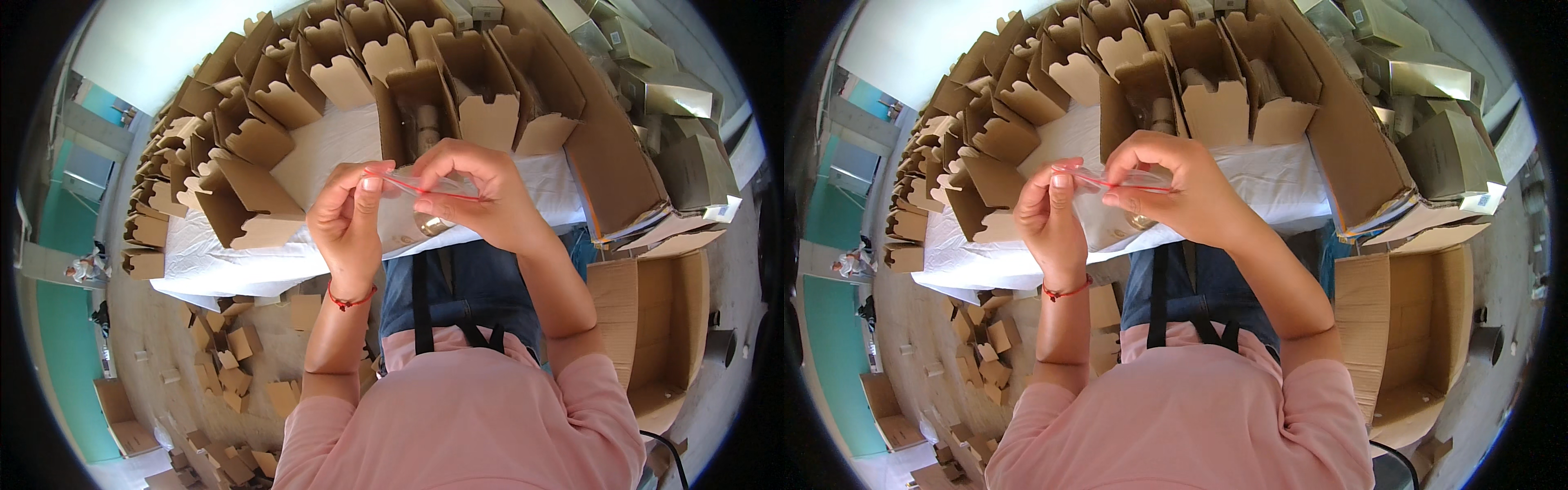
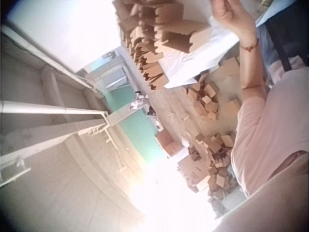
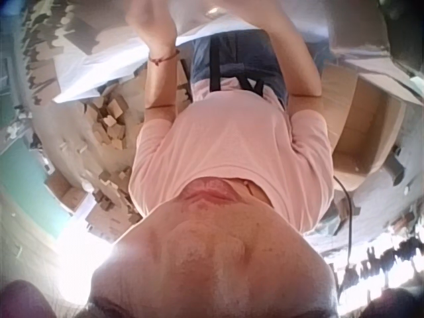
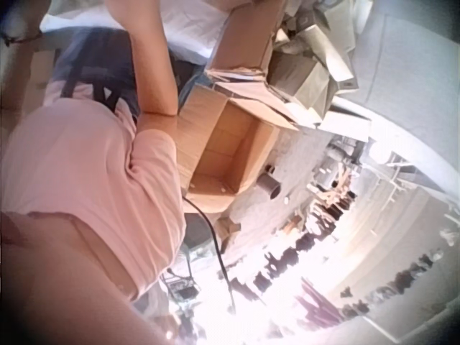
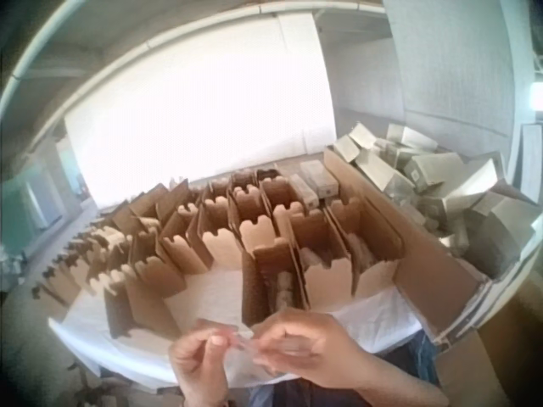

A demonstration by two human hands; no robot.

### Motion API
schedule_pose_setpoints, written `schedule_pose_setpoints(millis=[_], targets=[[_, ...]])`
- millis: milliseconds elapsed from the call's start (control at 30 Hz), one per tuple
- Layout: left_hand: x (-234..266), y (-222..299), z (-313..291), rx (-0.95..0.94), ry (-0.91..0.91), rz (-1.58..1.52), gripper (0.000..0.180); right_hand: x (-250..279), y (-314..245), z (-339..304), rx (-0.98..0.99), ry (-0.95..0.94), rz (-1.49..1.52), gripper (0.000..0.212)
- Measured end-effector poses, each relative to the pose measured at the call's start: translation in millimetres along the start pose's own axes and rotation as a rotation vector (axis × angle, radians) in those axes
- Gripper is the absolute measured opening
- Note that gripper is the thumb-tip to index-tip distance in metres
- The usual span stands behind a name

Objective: The person picks up white plastic bottles from a cardboard box, places each bottle into a clear plastic bag, seals the bag by hand, and arranges the bagged bottles into cardboard boxes on a table.

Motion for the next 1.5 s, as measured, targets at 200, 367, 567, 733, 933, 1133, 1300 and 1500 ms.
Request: schedule_pose_setpoints(millis=[200,367,567,733,933,1133,1300,1500], targets=[[-0.1,-3.3,3.0,0.119,-0.054,-0.003,0.012,4.1,-2.4,-1.2,-0.074,0.079,0.043,0.008],[2.0,-17.5,-2.6,0.137,-0.116,-0.111,0.018,1.9,-2.8,-1.1,-0.077,0.105,0.039,0.007],[-2.5,-8.9,3.6,0.192,-0.038,-0.211,0.013,2.7,-0.7,1.9,-0.014,0.182,0.112,0.005],[1.3,-10.2,3.5,0.167,-0.011,-0.18,0.012,-0.2,-0.9,3.7,-0.027,0.177,0.091,0.005],[0.1,-10.2,6.6,0.177,-0.062,-0.133,0.01,-1.4,-2.4,5.7,-0.024,0.183,0.09,0.007],[-2.1,-10.8,7.9,0.185,-0.118,-0.107,0.01,-2.0,-4.1,6.4,0.008,0.182,0.059,0.009],[-4.3,-9.8,6.2,0.126,-0.12,-0.024,0.008,-3.4,-9.2,5.3,-0.05,0.186,0.021,0.014],[5.8,-9.8,4.9,0.082,-0.045,0.0,0.009,2.0,-12.2,4.8,-0.052,0.119,-0.108,0.015]])
Point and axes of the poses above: each hand's wrist, its own z-axis towards the middle knuckle, its own x-axis out of the back of the hand, y = z × x, the point moved 4 cm from there along z, towards the middle knuckle, and after that the axes turned 6 degrees about z, right-handed, at the moved point
